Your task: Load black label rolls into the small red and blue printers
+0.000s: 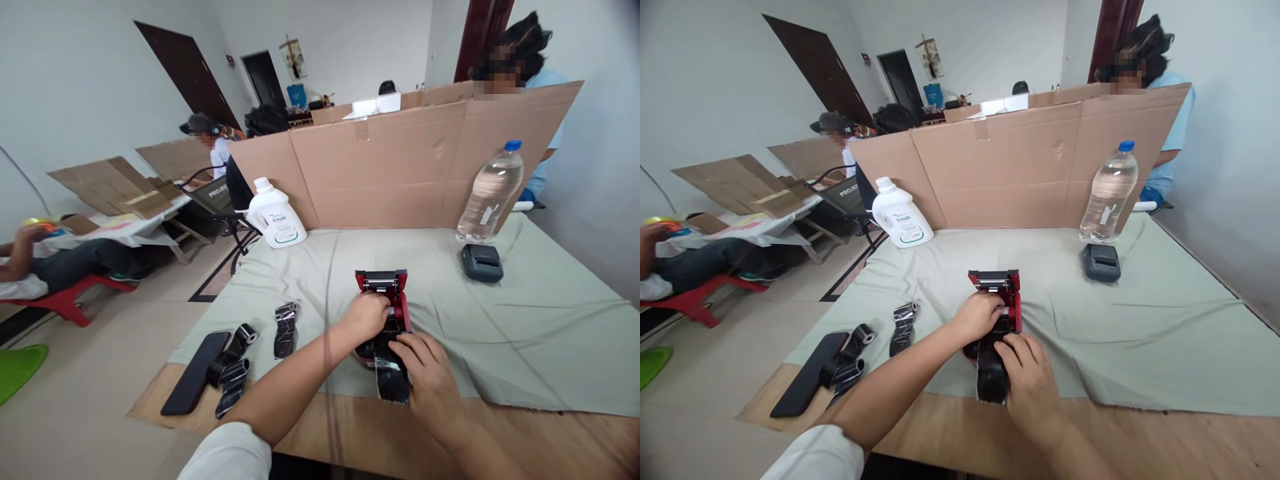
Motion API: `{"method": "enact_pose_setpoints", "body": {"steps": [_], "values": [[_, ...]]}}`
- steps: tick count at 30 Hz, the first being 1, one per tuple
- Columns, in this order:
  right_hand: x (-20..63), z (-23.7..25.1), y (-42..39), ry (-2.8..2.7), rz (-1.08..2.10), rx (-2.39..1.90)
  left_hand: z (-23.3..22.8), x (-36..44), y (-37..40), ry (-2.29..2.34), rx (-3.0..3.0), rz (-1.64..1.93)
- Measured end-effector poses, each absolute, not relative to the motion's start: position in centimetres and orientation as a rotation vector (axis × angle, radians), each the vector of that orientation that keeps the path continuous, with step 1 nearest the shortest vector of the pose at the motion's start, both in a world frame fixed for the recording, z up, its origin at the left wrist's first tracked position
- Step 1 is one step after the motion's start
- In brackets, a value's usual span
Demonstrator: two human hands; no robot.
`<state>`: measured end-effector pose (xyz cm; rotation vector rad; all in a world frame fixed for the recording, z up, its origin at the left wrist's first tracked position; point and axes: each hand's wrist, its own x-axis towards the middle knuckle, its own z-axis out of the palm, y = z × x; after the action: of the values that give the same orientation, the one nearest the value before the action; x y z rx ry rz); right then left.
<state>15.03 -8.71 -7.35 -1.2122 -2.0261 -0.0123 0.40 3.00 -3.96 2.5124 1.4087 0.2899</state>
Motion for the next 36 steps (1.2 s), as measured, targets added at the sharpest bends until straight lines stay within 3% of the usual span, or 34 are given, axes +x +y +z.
{"method": "enact_pose_setpoints", "body": {"steps": [5,7,12,23,36], "values": [[15.1,-7.4,-8.4,-2.019,-0.029,-1.225,-3.8,-2.1,1.8,1.324,2.301,1.207],[15.1,-7.5,-8.3,-2.029,-0.019,-1.234,-4.0,-3.2,2.1,1.349,2.294,1.372],[15.4,-7.8,-8.5,-2.066,-0.024,-1.227,-5.4,-4.5,2.9,1.225,2.317,1.225],[15.6,-9.0,-7.6,-2.022,-0.142,-1.243,-8.6,-5.4,-3.1,1.069,2.345,1.339],[16.2,-9.7,-5.4,-2.122,-0.152,-1.124,-12.1,-4.0,-3.2,1.160,2.275,1.623]]}}
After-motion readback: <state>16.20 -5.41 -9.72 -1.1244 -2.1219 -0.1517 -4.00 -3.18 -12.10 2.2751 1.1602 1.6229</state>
